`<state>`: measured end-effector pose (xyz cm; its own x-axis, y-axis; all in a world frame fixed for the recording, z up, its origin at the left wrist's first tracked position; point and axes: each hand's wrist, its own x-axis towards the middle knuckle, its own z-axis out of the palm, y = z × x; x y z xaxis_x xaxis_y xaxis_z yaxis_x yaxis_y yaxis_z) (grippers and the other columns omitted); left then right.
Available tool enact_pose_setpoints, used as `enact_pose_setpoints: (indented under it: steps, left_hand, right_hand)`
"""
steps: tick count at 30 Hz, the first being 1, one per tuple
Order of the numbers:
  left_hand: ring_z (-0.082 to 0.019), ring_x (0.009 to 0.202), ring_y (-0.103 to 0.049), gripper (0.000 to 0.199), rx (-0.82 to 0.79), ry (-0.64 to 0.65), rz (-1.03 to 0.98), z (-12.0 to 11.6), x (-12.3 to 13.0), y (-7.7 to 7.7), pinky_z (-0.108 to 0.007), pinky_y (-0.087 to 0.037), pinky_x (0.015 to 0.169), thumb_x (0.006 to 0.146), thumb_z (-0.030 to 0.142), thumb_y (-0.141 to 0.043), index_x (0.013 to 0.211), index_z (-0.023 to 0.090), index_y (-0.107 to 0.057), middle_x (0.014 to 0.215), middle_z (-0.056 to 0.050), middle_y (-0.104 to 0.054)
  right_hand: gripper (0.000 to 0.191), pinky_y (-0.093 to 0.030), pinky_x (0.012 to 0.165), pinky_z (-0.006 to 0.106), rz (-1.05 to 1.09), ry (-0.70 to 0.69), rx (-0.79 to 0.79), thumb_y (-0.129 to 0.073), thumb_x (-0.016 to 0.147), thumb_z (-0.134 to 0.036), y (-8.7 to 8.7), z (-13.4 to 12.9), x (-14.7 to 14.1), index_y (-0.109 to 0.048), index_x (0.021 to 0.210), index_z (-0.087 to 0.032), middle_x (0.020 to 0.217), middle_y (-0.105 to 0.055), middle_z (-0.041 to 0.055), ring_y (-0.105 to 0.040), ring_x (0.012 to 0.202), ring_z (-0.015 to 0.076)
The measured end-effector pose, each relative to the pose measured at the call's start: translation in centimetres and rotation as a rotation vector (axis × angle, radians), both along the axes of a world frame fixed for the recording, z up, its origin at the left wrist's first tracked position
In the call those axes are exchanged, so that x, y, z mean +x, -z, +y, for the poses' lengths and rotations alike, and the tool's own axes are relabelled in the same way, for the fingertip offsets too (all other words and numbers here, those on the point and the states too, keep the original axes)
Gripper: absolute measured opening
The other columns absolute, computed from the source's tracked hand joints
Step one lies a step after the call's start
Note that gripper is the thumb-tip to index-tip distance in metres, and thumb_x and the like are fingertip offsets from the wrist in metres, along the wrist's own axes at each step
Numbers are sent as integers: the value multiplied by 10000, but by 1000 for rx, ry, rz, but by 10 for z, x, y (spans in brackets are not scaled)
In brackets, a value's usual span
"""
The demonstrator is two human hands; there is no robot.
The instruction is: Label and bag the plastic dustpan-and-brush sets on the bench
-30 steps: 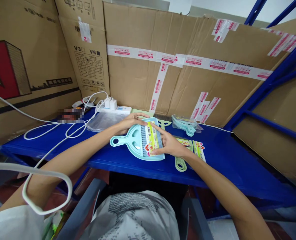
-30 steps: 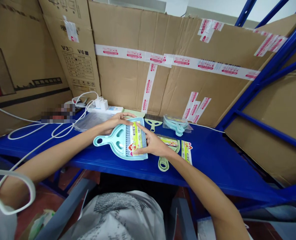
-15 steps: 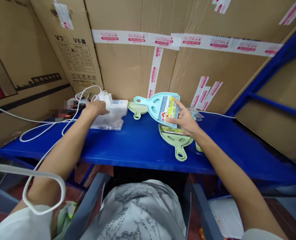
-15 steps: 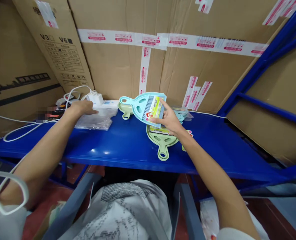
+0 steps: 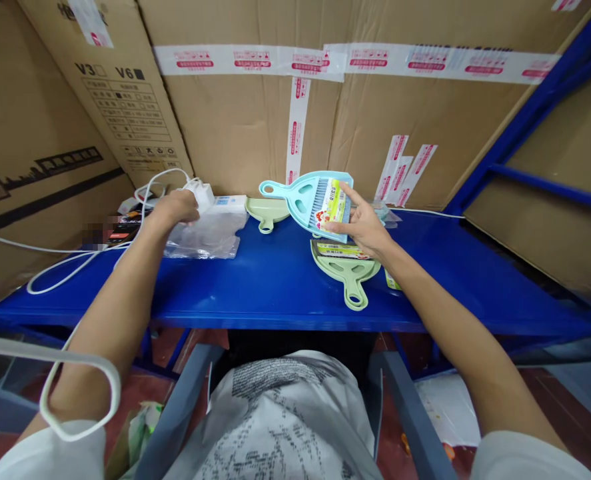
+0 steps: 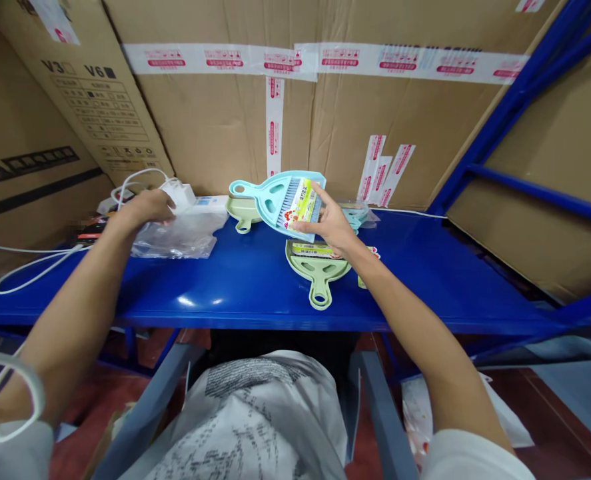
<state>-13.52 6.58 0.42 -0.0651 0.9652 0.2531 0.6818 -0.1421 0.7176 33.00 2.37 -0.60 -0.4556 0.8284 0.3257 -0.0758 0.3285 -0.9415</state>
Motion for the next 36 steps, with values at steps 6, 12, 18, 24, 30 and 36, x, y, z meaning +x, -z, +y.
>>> enact_pose_setpoints:
  steps: [6,12,18,24,30,36]
  left_hand:
    - [-92,552,-586,274,-359,170,-46,-44,17,-41,-242,-508,666,888,-7,-738,1129,121,-756,689,17,-719]
    - [-142,611,-612,109,-258,554,-32,-70,84,-43,-244,-485,616,745,134,-881,743,166,-777,686,-38,-736]
    - [-157,772,-629,114,-136,628,38,-68,98,-37,-245,-498,784,732,181,-921,746,176,-808,780,-31,-749]
    - [-301,1406,-507,129,127,850,233,-64,100,-28,-475,-311,1255,798,334,-905,833,224,-848,1511,-90,-603]
    - [-357,1587,-313,166,171,962,204,-73,133,-14,-598,-160,1325,774,421,-935,812,279,-858,1650,-63,-485]
    - [-362,1631,-229,191,184,948,73,-84,157,-5,-612,-113,1341,734,448,-962,774,295,-855,1629,-46,-510]
  right_hand:
    - [1446,-582,1116,593,31,1,-14,-999,675,-309,-2,1,1,-38,1755,-307,1505,-607,138,-570,1401,412]
    - [1438,-628,1048,557,-72,-60,-26,-1003,652,-269,-12,-4,10,-86,1759,-302,1424,-672,124,-629,1328,399]
    - [1375,-685,904,467,-299,-185,-28,-1007,629,-233,-22,-11,20,-208,1749,-234,1222,-758,103,-752,1094,348]
    - [1334,-696,850,408,-311,-220,-37,-1003,633,-192,-29,-15,27,-256,1736,-258,1211,-768,87,-775,1040,308]
    - [1313,-692,795,368,-359,-338,-84,-1009,641,-198,-32,-18,26,-278,1727,-295,1184,-778,72,-781,1033,290]
    - [1271,-673,894,423,-364,-458,-165,-1034,589,-219,-25,-22,8,-394,1685,-294,1216,-781,71,-774,1065,302]
